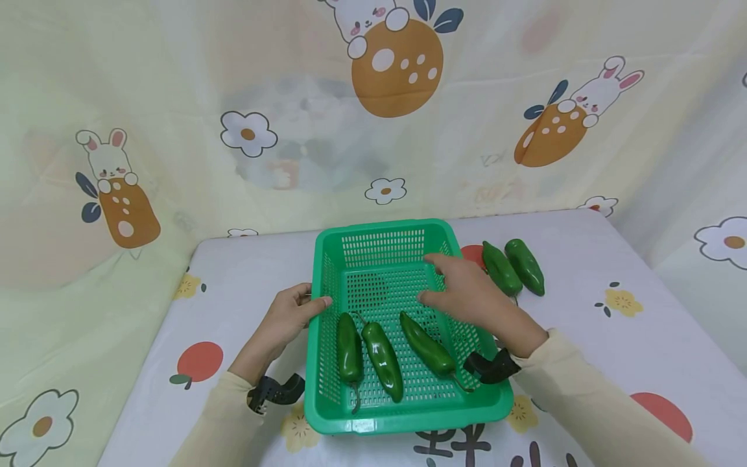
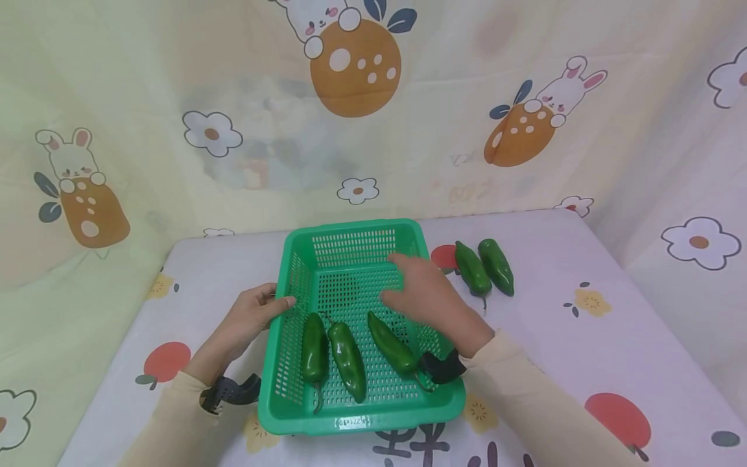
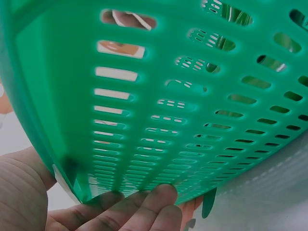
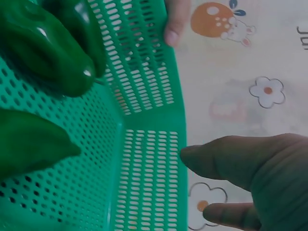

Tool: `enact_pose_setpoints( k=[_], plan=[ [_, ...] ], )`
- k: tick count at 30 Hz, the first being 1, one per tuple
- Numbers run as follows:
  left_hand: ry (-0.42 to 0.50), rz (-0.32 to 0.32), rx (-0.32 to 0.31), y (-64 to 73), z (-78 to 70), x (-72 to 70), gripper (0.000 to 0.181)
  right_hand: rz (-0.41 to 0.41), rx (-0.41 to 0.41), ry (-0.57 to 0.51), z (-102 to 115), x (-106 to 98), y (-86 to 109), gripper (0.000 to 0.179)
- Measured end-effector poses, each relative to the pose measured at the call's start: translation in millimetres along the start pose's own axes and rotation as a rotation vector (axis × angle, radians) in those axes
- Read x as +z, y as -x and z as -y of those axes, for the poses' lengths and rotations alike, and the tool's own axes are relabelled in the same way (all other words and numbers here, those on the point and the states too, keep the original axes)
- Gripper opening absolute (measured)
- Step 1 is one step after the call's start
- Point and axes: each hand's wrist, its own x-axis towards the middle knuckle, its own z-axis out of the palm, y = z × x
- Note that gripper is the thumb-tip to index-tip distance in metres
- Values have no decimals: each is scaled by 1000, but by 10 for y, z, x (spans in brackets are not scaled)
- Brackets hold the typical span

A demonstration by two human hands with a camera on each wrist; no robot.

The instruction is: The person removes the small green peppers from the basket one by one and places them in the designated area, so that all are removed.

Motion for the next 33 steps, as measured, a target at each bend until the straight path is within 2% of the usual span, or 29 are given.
enact_pose_setpoints(
  k=[8, 16, 21, 28, 33],
  plan=[
    [2, -2, -12, 4, 3, -2, 40, 145, 29, 18, 18, 174, -14, 78],
    [-2, 0, -11, 16, 0, -4, 40, 231, 49, 40, 41, 288, 10, 76],
    [-1, 1, -7, 12, -2, -7, 40, 295, 54, 92, 57, 376, 42, 77],
    [-3, 4, 3, 6, 0, -1, 40, 329, 70, 133, 58, 447, 54, 78],
    [2, 9, 10, 2, 5, 0, 42, 358, 97, 109, 60, 503, 71, 64]
  ],
)
